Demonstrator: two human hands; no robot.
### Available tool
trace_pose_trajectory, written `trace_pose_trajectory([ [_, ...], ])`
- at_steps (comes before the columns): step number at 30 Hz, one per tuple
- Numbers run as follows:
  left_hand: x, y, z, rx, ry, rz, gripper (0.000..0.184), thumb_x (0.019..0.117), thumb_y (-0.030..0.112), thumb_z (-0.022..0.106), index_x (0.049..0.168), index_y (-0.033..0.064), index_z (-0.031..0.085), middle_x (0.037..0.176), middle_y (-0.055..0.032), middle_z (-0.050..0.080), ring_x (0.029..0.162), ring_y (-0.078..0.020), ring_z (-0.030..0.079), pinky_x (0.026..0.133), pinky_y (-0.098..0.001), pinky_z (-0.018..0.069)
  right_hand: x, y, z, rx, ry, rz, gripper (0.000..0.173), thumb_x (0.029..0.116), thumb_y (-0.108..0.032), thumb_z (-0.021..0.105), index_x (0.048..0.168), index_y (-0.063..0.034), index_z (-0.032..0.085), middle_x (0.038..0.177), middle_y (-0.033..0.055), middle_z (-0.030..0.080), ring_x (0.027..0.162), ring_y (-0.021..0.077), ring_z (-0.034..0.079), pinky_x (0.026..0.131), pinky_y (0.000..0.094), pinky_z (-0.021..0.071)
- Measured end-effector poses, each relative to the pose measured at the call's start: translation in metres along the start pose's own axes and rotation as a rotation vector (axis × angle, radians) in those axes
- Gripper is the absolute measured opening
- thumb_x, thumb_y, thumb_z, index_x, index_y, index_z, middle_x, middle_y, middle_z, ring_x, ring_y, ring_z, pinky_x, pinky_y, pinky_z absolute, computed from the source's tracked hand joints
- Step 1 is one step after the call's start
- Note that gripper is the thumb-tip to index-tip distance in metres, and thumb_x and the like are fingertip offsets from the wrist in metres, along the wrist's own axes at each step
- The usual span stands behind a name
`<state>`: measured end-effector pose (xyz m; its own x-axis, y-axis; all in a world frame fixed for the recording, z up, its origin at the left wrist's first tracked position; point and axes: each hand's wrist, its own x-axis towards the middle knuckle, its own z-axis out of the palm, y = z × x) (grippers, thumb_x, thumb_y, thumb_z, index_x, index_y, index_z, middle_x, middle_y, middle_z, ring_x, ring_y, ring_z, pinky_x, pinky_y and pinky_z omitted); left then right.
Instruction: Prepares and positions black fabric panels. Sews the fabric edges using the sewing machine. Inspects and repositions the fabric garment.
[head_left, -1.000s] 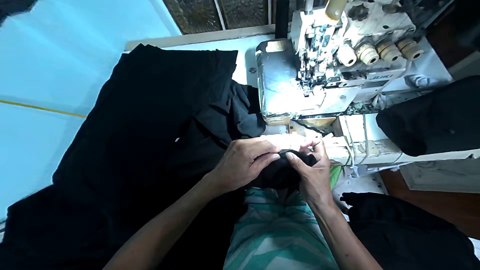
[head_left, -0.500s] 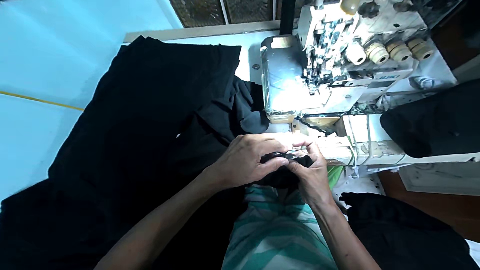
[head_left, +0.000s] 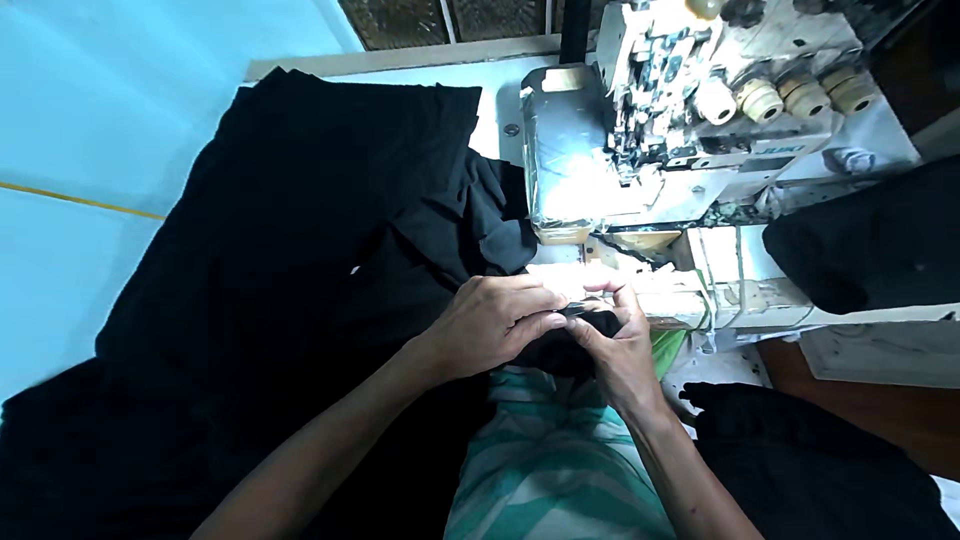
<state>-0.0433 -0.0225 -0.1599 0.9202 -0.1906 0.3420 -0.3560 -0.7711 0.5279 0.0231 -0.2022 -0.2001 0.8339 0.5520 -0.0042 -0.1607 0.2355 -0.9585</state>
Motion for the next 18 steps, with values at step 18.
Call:
trace_pose_trajectory([
  [18, 0.0027, 0.0043, 0.0038, 0.042, 0.021, -0.039, 0.025, 0.0966, 0.025, 0.062, 0.103, 0.0059, 0.078, 0.08, -0.0005, 0.065, 0.07, -0.0065, 0.06, 0.061, -0.0198, 0.0487, -0.0005, -0.0062, -0.0039, 0.092, 0.115, 0.017, 0.038, 0.0827, 0.011, 0.065, 0.109, -0.0122, 0.051, 0.082, -0.0031, 0.071, 0.075, 0.0038, 0.07, 0.071, 0.0208, 0.059],
])
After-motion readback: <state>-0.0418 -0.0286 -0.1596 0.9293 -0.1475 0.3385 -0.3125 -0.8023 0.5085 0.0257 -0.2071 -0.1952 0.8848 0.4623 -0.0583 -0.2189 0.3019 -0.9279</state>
